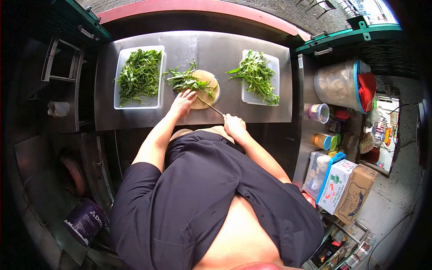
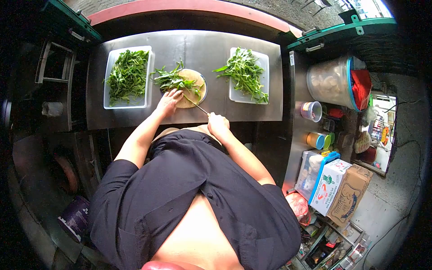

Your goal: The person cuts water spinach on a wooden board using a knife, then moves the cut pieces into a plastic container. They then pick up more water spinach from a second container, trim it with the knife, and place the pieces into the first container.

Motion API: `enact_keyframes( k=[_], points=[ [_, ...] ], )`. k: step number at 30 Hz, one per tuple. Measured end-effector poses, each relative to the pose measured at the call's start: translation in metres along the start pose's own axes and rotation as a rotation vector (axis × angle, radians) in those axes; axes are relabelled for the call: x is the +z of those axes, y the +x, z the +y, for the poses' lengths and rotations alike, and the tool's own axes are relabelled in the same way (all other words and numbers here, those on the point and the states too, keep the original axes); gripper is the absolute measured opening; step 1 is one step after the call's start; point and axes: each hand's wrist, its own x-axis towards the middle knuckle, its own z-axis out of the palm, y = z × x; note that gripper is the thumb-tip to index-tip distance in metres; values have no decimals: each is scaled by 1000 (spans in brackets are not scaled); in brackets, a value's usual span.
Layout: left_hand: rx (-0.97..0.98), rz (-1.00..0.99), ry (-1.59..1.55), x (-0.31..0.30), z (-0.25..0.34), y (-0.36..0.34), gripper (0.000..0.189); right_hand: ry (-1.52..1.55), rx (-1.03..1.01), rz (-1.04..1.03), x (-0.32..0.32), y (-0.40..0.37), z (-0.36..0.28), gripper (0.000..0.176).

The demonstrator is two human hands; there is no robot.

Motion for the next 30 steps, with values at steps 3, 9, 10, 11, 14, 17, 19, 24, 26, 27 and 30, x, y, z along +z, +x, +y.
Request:
enact_keyframes(
  k=[3, 9, 10, 11, 14, 17, 19, 24, 26, 27, 30],
  points=[
    [4, 8, 4, 2, -1, 0, 71, 24, 5, -11, 6, 4, 5, 33],
    [7, 16, -18, 1, -1, 0, 70, 48, -19, 14, 13, 4, 14, 30],
    [6, 17, -17, 1, -1, -1, 70, 48, -20, 15, 14, 4, 15, 30],
    [13, 46, -10, 3, -2, -1, 71, 56, -22, 17, 15, 4, 16, 30],
    [21, 76, 5, 7, -2, 0, 72, 66, -27, 19, 16, 4, 19, 30],
    [11, 35, -2, 6, -3, 1, 72, 51, -32, 13, 14, 2, 19, 30],
    [2, -7, -16, 4, -2, 1, 72, 34, -33, 9, 13, 1, 19, 30],
    [19, 75, 6, 10, -4, 1, 70, 92, -27, 13, 19, 1, 23, 29],
    [26, 74, 15, 11, -3, 1, 70, 97, -29, 12, 20, -1, 25, 30],
    [31, 75, 25, 11, -5, 2, 70, 102, -34, 13, 19, -1, 25, 30],
    [14, 88, 59, 12, -2, 2, 70, 102, -32, 23, 20, -3, 24, 30]
  ],
)
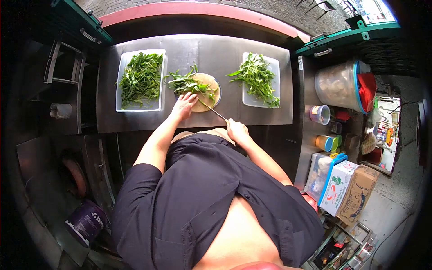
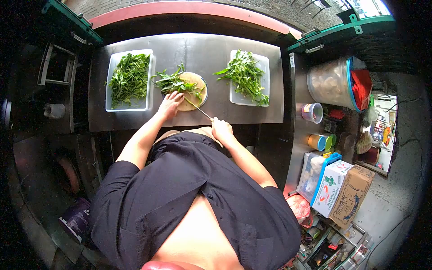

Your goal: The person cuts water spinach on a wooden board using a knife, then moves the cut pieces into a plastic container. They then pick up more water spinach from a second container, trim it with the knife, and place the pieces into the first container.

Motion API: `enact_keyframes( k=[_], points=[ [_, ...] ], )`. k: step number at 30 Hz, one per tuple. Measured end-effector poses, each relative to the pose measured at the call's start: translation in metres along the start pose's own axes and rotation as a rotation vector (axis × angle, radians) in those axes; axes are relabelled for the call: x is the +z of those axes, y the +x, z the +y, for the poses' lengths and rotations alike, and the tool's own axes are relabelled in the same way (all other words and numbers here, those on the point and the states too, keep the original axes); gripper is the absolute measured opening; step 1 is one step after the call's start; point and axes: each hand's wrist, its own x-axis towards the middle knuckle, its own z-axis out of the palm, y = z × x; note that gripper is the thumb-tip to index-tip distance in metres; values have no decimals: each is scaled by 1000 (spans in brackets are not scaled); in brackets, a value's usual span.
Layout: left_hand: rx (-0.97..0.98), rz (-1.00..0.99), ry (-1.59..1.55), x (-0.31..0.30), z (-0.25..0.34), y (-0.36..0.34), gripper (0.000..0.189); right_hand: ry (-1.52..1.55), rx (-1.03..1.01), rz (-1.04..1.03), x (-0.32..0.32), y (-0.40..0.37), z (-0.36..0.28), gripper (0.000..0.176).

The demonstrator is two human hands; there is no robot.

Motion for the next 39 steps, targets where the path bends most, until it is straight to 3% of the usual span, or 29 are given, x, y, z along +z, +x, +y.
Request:
enact_keyframes(
  k=[3, 5, 7, 8, 12, 15, 16, 19, 23, 30, 33, 36, 39],
  points=[
    [-19, -20, -30, -2, 3, 3, 66, 13, -3, -11, -3, -6, -1, 31],
    [3, 71, 8, -5, 9, 4, 57, 38, -34, 7, 1, -9, 7, 31],
    [-40, 114, 106, -14, 19, 10, 46, 56, -67, 24, 5, -12, 15, 31],
    [-24, 250, 130, -11, 21, 12, 34, 119, -66, 53, 6, -15, 18, 30],
    [31, 281, 91, 3, 22, 27, 14, 219, -21, 119, 17, -25, 29, 29],
    [25, 200, 38, 11, 20, 30, 13, 271, 47, 115, 20, -30, 31, 32],
    [30, 282, 53, 16, 18, 30, 12, 291, 50, 124, 21, -31, 31, 33],
    [-73, 286, 7, 14, 22, 21, 5, 332, 47, 141, 27, -28, 27, 35],
    [-212, 344, -108, 20, 26, 12, 10, 369, 11, 147, 34, -18, 18, 35],
    [-314, 279, -88, 8, 35, 11, 18, 361, -39, 137, 42, 3, -4, 32],
    [-280, 318, -97, 10, 38, 13, 25, 345, -38, 121, 44, 9, -5, 33],
    [-50, 315, -119, 14, 42, 8, 33, 345, -47, 118, 52, 13, -1, 34],
    [21, 278, -97, 18, 49, -3, 39, 364, -56, 132, 61, 13, 4, 35]
  ],
)
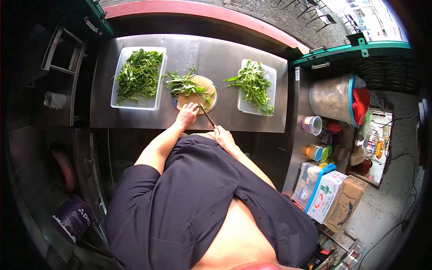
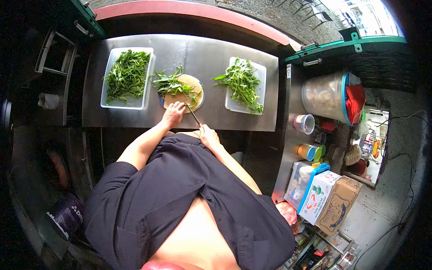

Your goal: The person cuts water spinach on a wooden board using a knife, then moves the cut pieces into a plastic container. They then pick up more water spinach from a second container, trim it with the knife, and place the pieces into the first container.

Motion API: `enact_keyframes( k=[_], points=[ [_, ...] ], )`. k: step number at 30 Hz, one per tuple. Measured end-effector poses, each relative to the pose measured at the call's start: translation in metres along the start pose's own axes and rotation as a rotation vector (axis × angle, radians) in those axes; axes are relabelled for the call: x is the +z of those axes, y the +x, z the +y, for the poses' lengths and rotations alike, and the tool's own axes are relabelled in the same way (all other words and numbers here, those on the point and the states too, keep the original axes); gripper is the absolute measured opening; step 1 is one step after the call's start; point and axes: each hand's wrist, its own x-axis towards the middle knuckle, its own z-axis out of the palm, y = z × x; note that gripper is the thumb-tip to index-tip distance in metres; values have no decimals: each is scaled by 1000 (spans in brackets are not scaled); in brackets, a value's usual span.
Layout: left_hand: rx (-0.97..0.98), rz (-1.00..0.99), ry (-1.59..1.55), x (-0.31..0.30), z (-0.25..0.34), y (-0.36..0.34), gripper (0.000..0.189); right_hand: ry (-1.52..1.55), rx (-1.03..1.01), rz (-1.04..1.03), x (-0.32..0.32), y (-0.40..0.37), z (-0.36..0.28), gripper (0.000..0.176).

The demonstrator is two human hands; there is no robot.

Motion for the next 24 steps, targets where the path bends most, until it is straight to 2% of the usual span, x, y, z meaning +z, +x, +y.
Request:
enact_keyframes(
  k=[1, 10, 14, 17, 24],
  points=[
    [8, -39, 8, 0, -1, -2, 47, 7, -5, 8, 2, -1, 3, 35],
    [-10, -138, 61, 7, 2, -6, 56, -11, 1, -20, -2, -11, 1, 33],
    [1, -140, 74, 6, 2, -5, 58, -35, 7, -36, -3, -12, -2, 33],
    [-2, -118, 29, 2, 4, -4, 56, -64, -37, 37, 3, -10, 1, 28],
    [-18, -152, 24, 7, 5, -1, 58, -99, -25, -27, 0, -4, -5, 27]
  ],
)
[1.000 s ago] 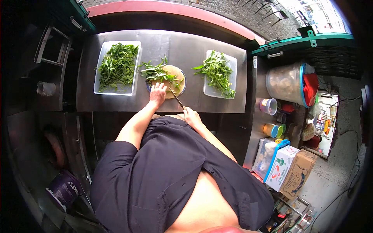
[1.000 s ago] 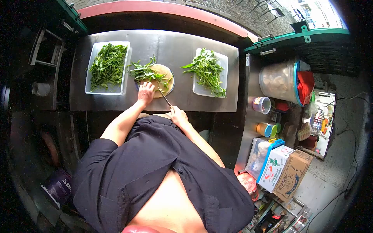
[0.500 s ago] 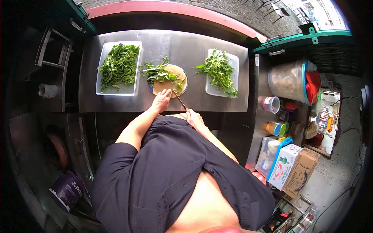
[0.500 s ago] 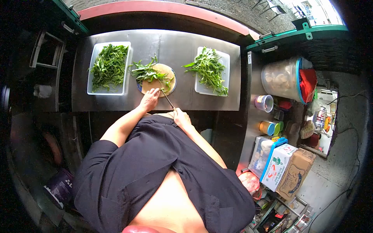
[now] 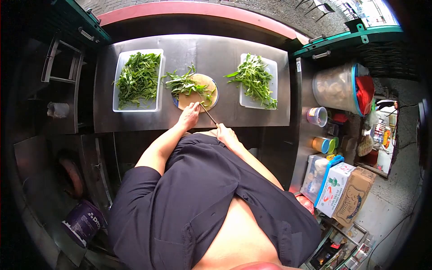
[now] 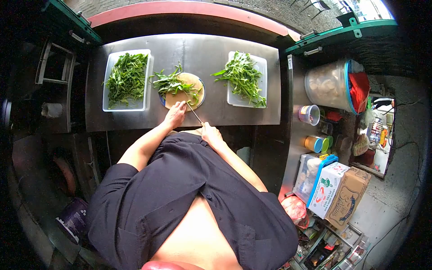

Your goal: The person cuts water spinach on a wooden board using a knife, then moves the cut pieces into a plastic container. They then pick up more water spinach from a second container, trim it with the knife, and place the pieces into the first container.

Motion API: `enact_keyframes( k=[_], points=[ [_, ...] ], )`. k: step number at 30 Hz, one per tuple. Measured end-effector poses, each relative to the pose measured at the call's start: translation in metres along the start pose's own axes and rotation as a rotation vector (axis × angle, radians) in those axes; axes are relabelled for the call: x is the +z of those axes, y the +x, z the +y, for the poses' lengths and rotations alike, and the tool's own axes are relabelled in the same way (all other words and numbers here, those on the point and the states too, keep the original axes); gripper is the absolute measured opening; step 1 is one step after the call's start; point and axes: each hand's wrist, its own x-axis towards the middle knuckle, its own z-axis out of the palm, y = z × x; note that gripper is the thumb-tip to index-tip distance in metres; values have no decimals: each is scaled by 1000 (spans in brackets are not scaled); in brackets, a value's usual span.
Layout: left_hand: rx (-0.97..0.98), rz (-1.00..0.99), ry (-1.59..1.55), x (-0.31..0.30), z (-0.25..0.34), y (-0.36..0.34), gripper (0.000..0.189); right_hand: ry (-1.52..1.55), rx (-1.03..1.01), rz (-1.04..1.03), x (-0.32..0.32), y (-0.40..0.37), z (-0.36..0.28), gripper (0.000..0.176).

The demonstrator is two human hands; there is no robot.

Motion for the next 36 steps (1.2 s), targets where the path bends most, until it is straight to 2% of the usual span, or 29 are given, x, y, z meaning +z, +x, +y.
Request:
enact_keyframes(
  k=[7, 16, 21, 26, 29, 32, 36],
  points=[
    [7, -8, 14, -2, 2, 1, 56, -26, 49, -135, -11, 0, -11, 26],
    [-23, -28, -16, 2, 4, 1, 62, -22, 68, -205, -17, -2, -20, 26],
    [-37, -29, -45, 0, 2, -2, 65, -57, 66, -206, -21, 0, -28, 26],
    [-61, -44, -70, -2, 4, -4, 68, -38, 37, -142, -4, 4, -11, 24],
    [-62, -14, -62, -3, 5, -6, 66, -32, 125, -207, -15, -3, -16, 25],
    [-53, -25, -37, -5, 4, -6, 67, -7, 109, -208, -14, -5, -8, 27],
    [-21, -47, -13, -5, -2, -7, 69, -13, 26, -109, -3, -6, 6, 24]
  ],
)
